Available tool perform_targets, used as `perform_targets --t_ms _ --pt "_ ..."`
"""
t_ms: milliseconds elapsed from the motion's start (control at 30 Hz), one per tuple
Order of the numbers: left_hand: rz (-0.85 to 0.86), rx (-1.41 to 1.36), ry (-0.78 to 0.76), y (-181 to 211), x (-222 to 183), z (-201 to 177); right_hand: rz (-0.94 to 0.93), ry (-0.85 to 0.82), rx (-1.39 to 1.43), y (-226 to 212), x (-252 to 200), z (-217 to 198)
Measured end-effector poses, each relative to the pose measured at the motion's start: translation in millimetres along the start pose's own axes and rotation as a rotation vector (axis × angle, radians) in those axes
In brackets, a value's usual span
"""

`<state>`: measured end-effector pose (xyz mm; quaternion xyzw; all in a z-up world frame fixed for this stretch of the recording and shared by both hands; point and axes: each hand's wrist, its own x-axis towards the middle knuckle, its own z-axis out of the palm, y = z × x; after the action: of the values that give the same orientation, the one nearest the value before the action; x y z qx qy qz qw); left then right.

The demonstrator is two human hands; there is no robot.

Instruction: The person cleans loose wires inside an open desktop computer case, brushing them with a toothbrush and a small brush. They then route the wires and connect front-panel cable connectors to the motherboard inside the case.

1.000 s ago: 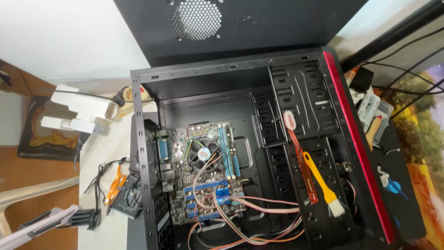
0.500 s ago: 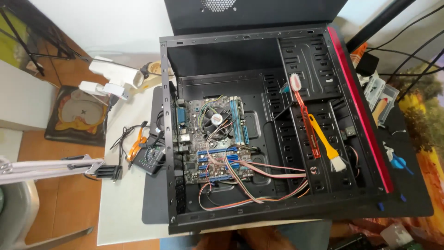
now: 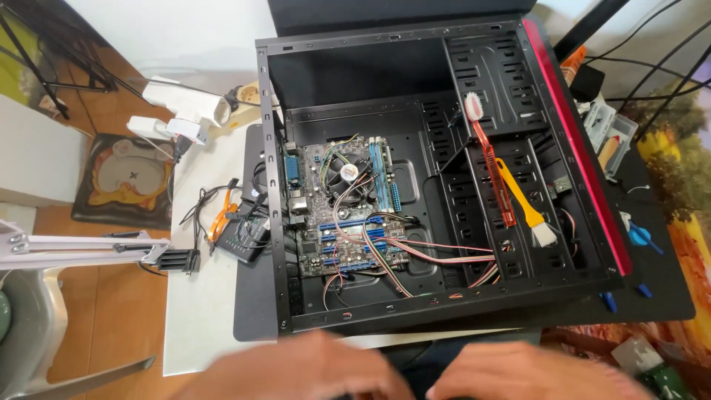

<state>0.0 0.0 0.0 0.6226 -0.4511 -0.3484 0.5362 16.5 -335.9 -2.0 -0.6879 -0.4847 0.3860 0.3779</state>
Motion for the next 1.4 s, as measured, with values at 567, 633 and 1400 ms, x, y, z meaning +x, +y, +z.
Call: perform_targets --t_ms 567,633,1400 --pt "-0.551 1.173 0.531 -72 69 -148 0.437 0.251 -0.687 59 149 -163" --pt "-0.597 1.203 0.583 -89 71 -159 0.497 0.282 -0.723 72 158 -164" --pt "-0.791 1.114 0.2 -139 79 -154 0.281 0.34 -0.87 124 187 -138"
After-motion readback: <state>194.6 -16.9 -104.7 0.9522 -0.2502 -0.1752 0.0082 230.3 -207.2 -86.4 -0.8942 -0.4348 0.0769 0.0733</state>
